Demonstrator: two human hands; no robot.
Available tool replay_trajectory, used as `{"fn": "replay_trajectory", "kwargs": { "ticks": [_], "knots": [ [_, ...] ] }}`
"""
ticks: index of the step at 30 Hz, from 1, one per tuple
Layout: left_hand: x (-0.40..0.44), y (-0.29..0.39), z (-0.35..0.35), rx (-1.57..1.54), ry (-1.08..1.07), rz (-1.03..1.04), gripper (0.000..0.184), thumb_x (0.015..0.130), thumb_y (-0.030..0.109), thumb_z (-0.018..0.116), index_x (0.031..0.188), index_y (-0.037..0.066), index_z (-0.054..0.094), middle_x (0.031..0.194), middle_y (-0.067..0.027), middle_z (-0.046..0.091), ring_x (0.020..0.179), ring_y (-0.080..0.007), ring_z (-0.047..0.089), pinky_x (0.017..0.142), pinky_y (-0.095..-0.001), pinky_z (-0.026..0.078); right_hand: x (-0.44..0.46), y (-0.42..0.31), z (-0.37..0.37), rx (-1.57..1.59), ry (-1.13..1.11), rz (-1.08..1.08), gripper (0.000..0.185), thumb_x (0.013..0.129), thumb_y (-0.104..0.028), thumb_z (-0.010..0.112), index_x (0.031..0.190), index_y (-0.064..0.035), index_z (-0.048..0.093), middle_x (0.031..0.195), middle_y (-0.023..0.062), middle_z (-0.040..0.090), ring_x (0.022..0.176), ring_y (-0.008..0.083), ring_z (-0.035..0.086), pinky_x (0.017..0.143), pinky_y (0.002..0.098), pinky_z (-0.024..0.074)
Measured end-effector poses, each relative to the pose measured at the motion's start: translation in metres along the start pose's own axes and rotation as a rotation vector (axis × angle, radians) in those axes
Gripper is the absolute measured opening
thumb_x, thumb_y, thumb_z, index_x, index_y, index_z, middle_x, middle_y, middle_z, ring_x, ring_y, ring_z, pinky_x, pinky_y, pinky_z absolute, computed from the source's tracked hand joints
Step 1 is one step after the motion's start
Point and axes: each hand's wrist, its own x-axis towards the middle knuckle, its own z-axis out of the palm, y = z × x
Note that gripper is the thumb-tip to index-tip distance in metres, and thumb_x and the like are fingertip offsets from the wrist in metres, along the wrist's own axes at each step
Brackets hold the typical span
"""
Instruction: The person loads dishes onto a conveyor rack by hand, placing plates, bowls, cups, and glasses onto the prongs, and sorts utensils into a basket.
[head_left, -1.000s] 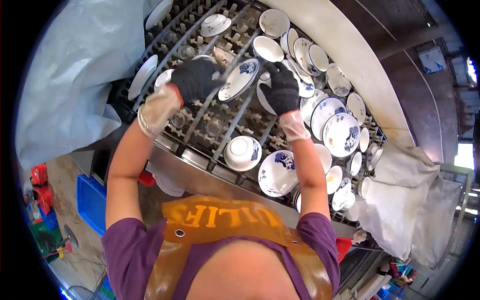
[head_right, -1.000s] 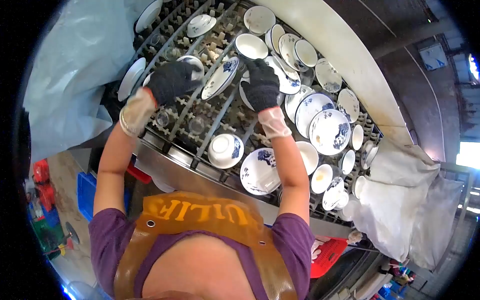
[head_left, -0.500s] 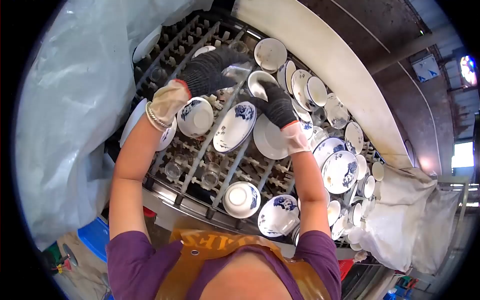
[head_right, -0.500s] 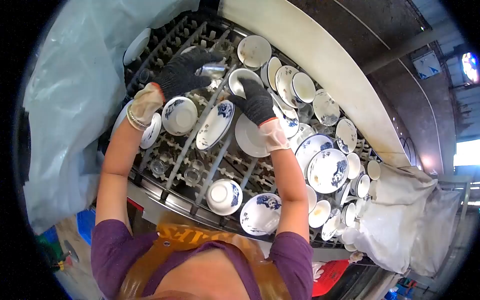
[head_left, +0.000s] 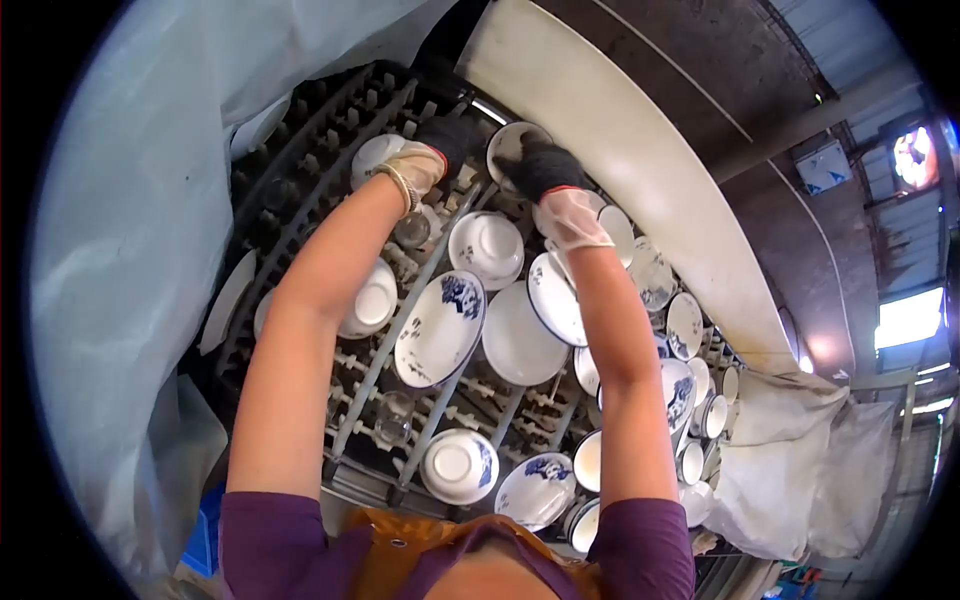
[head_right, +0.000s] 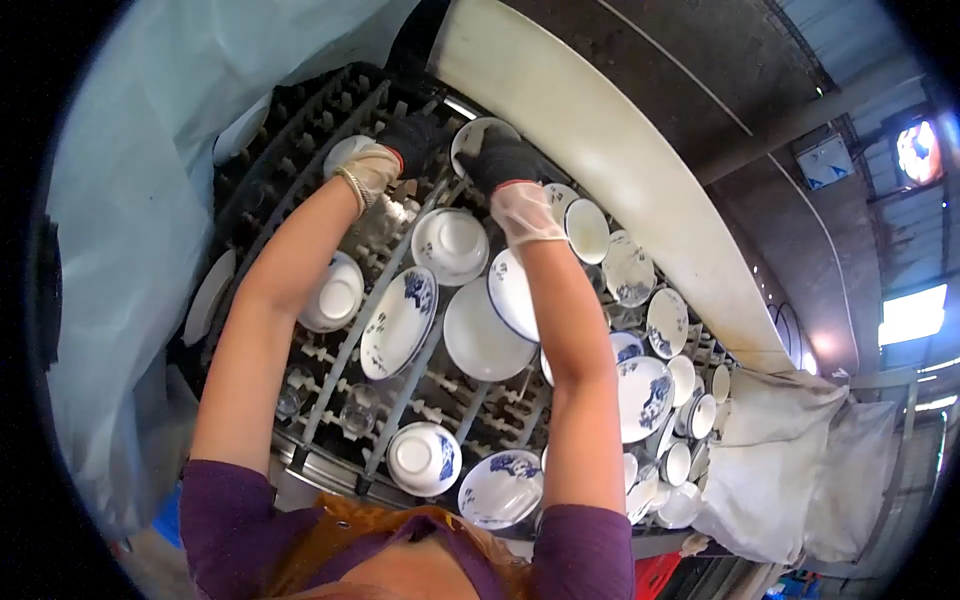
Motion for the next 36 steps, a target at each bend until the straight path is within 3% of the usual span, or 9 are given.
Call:
{"fn": "replay_trajectory", "kwargs": {
  "ticks": [5,9,11,16,19,21,30,34,36],
  "knots": [
    [-0.016,-0.014,-0.023,-0.211,0.038,-0.085,0.063,0.059,0.014,0.073,0.118,0.009,0.052,0.111,-0.019,0.055,0.103,-0.0323,0.053,0.089,-0.039,0.044,0.003,-0.006,0.0,0.044,-0.243,-0.066,0.069,0.065,-0.044,0.064,0.119,-0.0043,0.047,0.108,0.0233,0.057,0.1,0.036,0.056,0.089,0.0412,0.0432],
    [-0.03,-0.083,-0.036,-0.315,0.037,-0.309,0.053,0.068,0.02,0.071,0.117,0.006,0.052,0.113,-0.0184,0.055,0.1,-0.0268,0.054,0.089,-0.0367,0.045,0.004,-0.03,0.013,0.626,0.443,-0.295,0.05,0.072,-0.029,0.067,0.115,-0.0086,0.05,0.1,0.0207,0.059,0.09,0.0327,0.06,0.079,0.0396,0.0476],
    [-0.025,-0.116,0.0,-1.373,1.002,-0.021,0.034,0.076,0.012,0.068,0.107,0.002,0.058,0.092,-0.0118,0.058,0.086,-0.0203,0.058,0.074,-0.0348,0.05,0.011,-0.051,0.037,0.69,0.468,-0.313,0.047,0.073,-0.03,0.068,0.111,-0.0088,0.051,0.097,0.018,0.059,0.087,0.034,0.06,0.076,0.0409,0.0482],
    [-0.054,-0.084,-0.027,-1.419,0.765,-0.158,0.019,0.079,0.018,0.066,0.095,0.006,0.064,0.081,-0.001,0.061,0.079,-0.0152,0.06,0.072,-0.0289,0.05,0.003,-0.039,0.053,0.279,0.366,-0.328,0.035,0.07,-0.027,0.069,0.098,-0.0098,0.057,0.092,0.0147,0.059,0.086,0.0323,0.058,0.073,0.0407,0.0469],
    [-0.051,-0.066,-0.034,-1.019,0.782,-0.202,0.018,0.08,0.016,0.064,0.092,0.003,0.063,0.087,-0.0068,0.063,0.082,-0.0185,0.061,0.075,-0.0315,0.049,-0.001,-0.027,0.038,0.177,0.327,-0.352,0.042,0.066,-0.027,0.071,0.102,-0.0109,0.056,0.093,0.0142,0.058,0.087,0.0315,0.058,0.073,0.0412,0.0466],
    [-0.039,-0.063,-0.04,-0.175,0.202,-0.223,0.016,0.079,0.018,0.061,0.087,0.004,0.062,0.088,-0.0116,0.063,0.082,-0.0261,0.061,0.077,-0.0364,0.048,-0.008,-0.022,0.047,0.241,0.378,-0.335,0.048,0.065,-0.028,0.072,0.106,-0.0113,0.055,0.094,0.0147,0.058,0.087,0.0318,0.058,0.075,0.0415,0.0465],
    [-0.009,-0.01,-0.022,-0.338,0.199,-0.125,0.039,0.072,0.023,0.062,0.108,0.009,0.06,0.115,-0.0174,0.054,0.117,-0.0343,0.042,0.098,-0.041,0.034,0.009,0.006,0.042,0.053,0.244,-0.201,0.046,0.071,-0.026,0.068,0.109,-0.0033,0.056,0.087,0.0158,0.063,0.082,0.0284,0.062,0.075,0.0398,0.049],
    [-0.012,0.018,0.016,0.214,0.363,0.041,0.039,0.072,0.019,0.062,0.109,0.01,0.06,0.108,-0.0195,0.058,0.1,-0.0361,0.054,0.088,-0.0409,0.042,0.047,0.034,0.033,1.33,0.173,0.067,0.036,0.075,-0.024,0.064,0.097,0.005,0.06,0.084,0.0173,0.064,0.076,0.0241,0.063,0.066,0.0367,0.0501],
    [0.0,0.027,0.018,0.276,0.043,-0.177,0.041,0.079,0.034,0.053,0.112,0.01,0.057,0.113,-0.0182,0.056,0.105,-0.0321,0.054,0.094,-0.0428,0.039,0.069,0.037,0.051,1.762,0.129,0.184,0.032,0.076,-0.022,0.062,0.097,0.0019,0.06,0.085,0.0173,0.065,0.074,0.0276,0.063,0.066,0.0376,0.0501]
  ]
}}
